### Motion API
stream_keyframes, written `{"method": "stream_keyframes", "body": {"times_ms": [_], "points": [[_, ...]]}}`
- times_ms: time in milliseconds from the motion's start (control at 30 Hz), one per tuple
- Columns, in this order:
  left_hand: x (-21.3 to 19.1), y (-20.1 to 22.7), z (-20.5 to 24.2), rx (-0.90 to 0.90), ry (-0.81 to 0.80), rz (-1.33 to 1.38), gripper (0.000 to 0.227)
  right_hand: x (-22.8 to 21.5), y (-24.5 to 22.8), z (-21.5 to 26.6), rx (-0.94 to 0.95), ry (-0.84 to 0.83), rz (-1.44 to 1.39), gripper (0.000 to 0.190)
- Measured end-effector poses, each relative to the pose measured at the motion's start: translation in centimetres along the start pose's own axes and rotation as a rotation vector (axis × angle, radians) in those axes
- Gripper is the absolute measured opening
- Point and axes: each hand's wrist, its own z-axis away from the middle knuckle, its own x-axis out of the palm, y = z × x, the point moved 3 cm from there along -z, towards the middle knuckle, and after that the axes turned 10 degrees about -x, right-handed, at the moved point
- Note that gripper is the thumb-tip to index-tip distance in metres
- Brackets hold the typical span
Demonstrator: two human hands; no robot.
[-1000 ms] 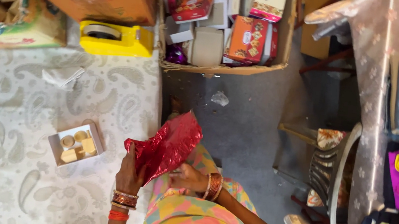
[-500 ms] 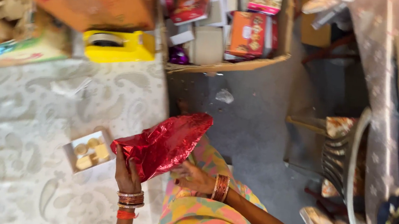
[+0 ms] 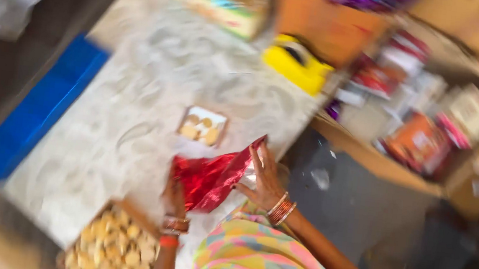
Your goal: The recorder is packing several small soap-like items into a decorative red foil wrap.
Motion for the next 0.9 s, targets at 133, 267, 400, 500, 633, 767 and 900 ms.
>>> {"method": "stream_keyframes", "body": {"times_ms": [133,267,400,500,633,767,900], "points": [[2.9,2.9,5.0,0.307,-0.077,0.123,0.048,3.4,1.5,-3.7,-0.253,-0.438,0.193,0.113],[6.9,7.4,9.1,0.438,0.008,0.07,0.045,4.0,3.5,-5.6,-0.444,-0.665,0.218,0.097],[10.6,9.3,8.9,0.373,0.069,0.042,0.05,1.9,7.7,-6.8,-0.461,-0.779,0.173,0.065],[13.6,10.2,8.8,0.374,0.113,-0.022,0.046,0.4,11.7,-7.0,-0.482,-0.859,0.207,0.054],[16.7,11.1,8.0,0.224,0.05,-0.059,0.052,-0.4,15.9,-8.0,-0.595,-0.927,0.238,0.055],[19.3,11.5,7.8,0.132,-0.048,-0.05,0.058,-0.9,18.0,-9.4,-0.693,-0.953,0.203,0.052],[20.6,12.4,7.8,0.068,-0.011,-0.008,0.062,-1.4,18.2,-10.7,-0.69,-1.037,0.238,0.048]]}}
